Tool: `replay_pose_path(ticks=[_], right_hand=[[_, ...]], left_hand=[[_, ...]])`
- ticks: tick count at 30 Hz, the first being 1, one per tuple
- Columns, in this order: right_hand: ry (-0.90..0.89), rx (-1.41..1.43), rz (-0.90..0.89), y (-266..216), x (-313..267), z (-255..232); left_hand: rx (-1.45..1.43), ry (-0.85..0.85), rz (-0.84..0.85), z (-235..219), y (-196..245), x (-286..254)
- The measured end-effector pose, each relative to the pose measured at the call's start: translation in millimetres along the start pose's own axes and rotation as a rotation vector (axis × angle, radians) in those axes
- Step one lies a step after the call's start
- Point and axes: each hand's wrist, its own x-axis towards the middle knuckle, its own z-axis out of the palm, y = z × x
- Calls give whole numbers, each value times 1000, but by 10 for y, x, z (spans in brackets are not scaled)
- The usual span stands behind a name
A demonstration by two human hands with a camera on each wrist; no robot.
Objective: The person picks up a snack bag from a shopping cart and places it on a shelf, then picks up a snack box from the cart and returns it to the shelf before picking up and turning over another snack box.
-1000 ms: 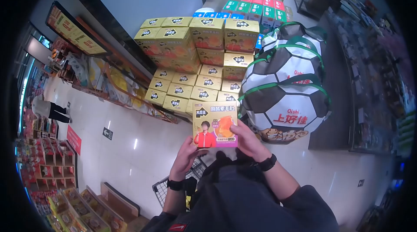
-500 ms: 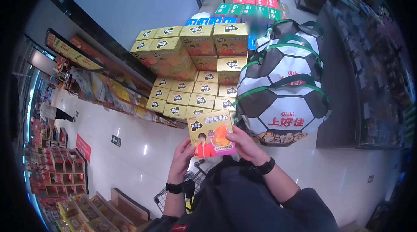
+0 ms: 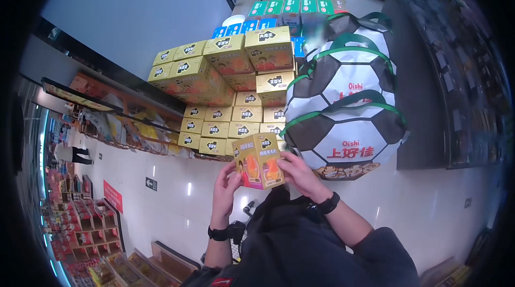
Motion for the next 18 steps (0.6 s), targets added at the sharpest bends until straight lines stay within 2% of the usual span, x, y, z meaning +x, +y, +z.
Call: replay_pose_path(ticks=[3,5,7,11,13,14,16,18], right_hand=[[51,-67,-38,67,102,170],[53,-92,-64,60,163,334],[-17,-277,-110,123,242,438],[14,-407,-174,274,387,582],[33,-409,-155,358,457,601],[42,-344,-157,402,483,630],[62,-276,-164,553,523,592],[-127,-8,0,716,593,442]], left_hand=[[-17,-27,91,-111,-85,133],[-49,-72,67,-203,5,173],[-76,-111,74,-283,67,183],[-77,-147,57,-549,121,300],[-97,-213,-7,-654,182,328],[-102,-221,-7,-696,157,355],[-254,-375,41,-776,75,391],[-282,-422,26,-753,15,390]])
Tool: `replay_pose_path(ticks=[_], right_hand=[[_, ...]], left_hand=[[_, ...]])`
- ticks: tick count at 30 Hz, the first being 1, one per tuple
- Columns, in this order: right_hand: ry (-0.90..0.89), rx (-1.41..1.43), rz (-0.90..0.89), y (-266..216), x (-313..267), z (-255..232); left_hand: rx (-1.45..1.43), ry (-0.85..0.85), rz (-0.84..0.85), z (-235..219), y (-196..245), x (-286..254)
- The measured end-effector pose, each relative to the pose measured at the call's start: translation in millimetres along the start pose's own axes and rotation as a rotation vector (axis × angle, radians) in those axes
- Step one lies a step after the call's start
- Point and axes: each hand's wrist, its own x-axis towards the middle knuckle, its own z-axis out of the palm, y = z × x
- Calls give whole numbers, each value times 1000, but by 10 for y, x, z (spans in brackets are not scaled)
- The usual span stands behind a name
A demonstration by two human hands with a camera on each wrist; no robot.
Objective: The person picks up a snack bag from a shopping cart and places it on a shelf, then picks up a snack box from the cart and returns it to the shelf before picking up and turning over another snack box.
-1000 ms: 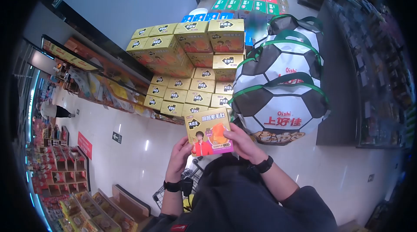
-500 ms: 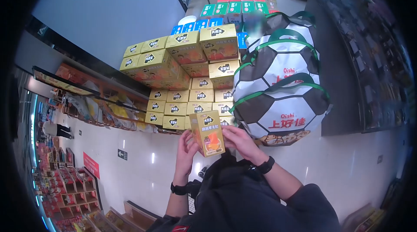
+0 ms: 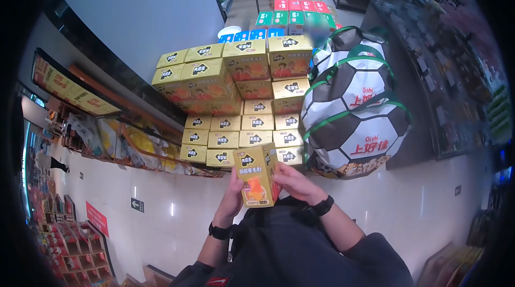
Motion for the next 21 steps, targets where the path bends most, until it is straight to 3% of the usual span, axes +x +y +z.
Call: replay_pose_path(ticks=[3,8,14,16,21], right_hand=[[-81,204,-18,28,9,117],[-43,236,-55,10,-15,220],[48,212,-108,-86,-49,319],[59,112,-102,-104,-67,270],[161,57,-78,-92,-87,256]], left_hand=[[35,-57,-3,-22,77,25],[90,-62,-42,-61,100,40],[119,71,60,-140,231,25],[129,209,187,-232,225,26],[26,195,159,-345,258,7]])
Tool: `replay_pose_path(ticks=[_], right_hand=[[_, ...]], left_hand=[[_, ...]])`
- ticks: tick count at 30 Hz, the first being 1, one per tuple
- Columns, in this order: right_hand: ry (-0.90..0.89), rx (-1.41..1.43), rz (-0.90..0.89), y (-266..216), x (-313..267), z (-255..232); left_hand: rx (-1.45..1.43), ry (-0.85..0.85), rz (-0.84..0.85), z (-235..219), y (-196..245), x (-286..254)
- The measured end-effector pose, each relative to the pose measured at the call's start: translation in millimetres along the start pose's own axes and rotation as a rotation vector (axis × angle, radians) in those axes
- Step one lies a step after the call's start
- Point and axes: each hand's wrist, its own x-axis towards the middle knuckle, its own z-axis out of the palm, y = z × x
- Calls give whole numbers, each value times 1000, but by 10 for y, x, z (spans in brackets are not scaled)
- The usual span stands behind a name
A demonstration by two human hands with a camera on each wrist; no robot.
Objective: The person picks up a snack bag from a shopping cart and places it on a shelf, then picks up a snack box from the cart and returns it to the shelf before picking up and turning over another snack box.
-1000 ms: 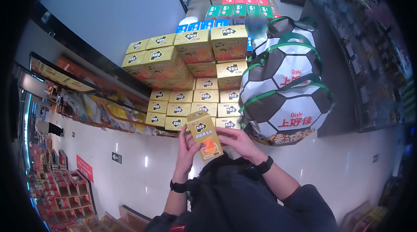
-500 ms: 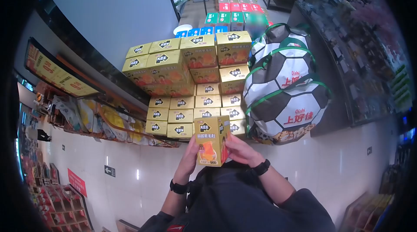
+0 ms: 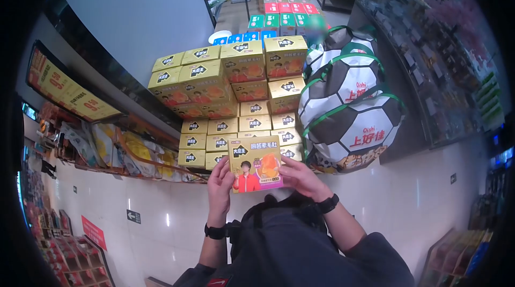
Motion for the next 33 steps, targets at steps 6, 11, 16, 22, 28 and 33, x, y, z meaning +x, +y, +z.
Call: replay_pose_path(ticks=[6,11,16,22,28,33], right_hand=[[-41,-147,-71,9,6,86],[-144,72,-32,69,-15,177],[-166,70,-75,93,13,99],[-71,4,-115,104,4,29],[22,-183,-199,27,-46,115],[34,-172,-140,28,-75,-29]], left_hand=[[-103,11,-64,-62,-70,-69],[-243,21,-115,-2,-148,-103],[-181,59,-135,82,-98,-146],[143,112,-4,69,-91,-156],[259,52,6,114,-37,-202],[273,-11,-5,154,-67,-218]])
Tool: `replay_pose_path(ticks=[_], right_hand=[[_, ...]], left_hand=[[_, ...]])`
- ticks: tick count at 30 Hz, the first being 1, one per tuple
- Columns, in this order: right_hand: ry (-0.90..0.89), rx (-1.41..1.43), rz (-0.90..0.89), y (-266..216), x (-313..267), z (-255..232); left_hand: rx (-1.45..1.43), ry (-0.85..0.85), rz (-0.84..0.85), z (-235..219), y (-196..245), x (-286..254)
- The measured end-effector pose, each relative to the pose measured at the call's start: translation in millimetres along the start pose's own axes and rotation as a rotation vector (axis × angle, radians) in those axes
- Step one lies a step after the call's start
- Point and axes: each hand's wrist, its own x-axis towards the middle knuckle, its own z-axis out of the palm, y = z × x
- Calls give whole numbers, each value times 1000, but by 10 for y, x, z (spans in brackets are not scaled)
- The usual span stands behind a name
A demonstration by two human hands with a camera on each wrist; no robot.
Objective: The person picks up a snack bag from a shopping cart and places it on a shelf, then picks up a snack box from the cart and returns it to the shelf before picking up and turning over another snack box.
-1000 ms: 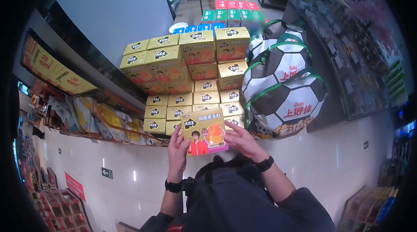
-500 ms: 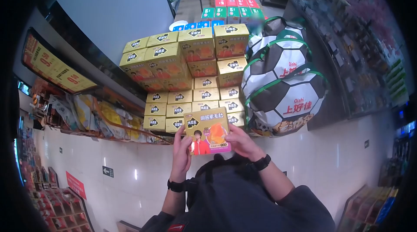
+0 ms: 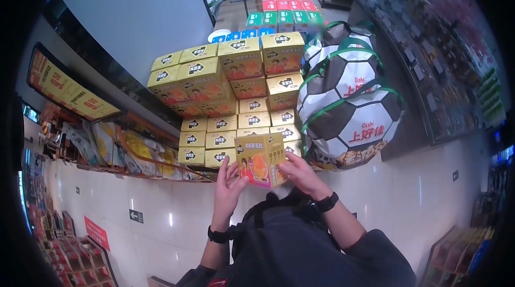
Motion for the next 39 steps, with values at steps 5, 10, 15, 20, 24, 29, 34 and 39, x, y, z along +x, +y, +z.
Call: replay_pose_path(ticks=[5,10,15,20,24,29,34,39], right_hand=[[-17,121,108,-107,-2,133],[1,-89,2,-36,50,107],[66,-40,38,14,138,139],[-154,222,183,139,126,108],[-162,408,186,105,110,64],[-78,282,164,13,35,-113],[45,15,119,-167,-91,-112],[114,-219,129,-175,-114,-83]], left_hand=[[-23,-96,-19,-15,-124,39],[-404,-216,-178,-70,-32,52],[-605,-327,-141,-17,68,-9],[-541,-241,-183,37,-70,-87],[-355,-114,-16,77,-89,-58],[-160,-41,-4,-11,-120,4],[-197,13,-56,-103,-202,33],[-46,-58,-127,-92,-65,23]])
